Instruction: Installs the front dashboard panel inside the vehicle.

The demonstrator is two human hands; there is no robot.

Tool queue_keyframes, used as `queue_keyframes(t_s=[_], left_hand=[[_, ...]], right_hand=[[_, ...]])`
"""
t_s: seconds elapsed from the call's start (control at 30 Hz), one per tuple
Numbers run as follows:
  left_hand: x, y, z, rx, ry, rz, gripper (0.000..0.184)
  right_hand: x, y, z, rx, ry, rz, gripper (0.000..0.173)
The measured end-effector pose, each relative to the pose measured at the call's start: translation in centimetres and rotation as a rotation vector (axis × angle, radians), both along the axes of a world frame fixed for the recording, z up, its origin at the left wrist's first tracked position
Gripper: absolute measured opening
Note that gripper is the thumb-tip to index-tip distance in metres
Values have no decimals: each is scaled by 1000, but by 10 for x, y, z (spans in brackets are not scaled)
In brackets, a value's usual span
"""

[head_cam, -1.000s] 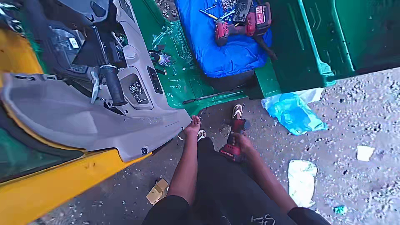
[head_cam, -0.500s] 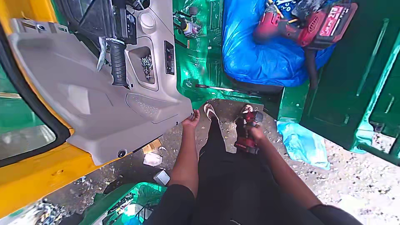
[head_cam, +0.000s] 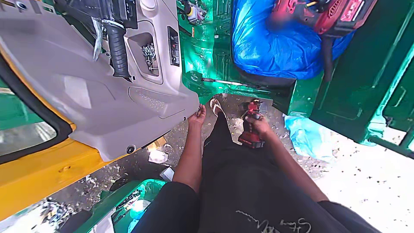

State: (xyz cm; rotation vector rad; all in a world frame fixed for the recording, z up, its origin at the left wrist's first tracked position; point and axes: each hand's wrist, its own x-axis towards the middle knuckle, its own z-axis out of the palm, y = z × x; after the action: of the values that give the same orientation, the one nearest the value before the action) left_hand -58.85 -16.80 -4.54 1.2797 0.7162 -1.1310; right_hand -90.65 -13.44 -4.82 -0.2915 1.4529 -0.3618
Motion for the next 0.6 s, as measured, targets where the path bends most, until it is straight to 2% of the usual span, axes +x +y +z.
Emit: queue_keyframes(t_s=[0.13, 0.23, 0.47, 0.6], left_hand=[[0, 6, -8, -14, -8, -56, 53], [6, 1, -13, -28, -10, -129, 52], [8, 10, -19, 3, -58, -267, 56], [6, 4, -29, 32, -62, -182, 54]], right_hand=[[14, 3, 20, -196, -222, -17, 22], [40, -8, 13, -256, -370, -15, 31], [98, 13, -28, -319, -298, -42, 40], [108, 12, -48, -235, -342, -48, 44]])
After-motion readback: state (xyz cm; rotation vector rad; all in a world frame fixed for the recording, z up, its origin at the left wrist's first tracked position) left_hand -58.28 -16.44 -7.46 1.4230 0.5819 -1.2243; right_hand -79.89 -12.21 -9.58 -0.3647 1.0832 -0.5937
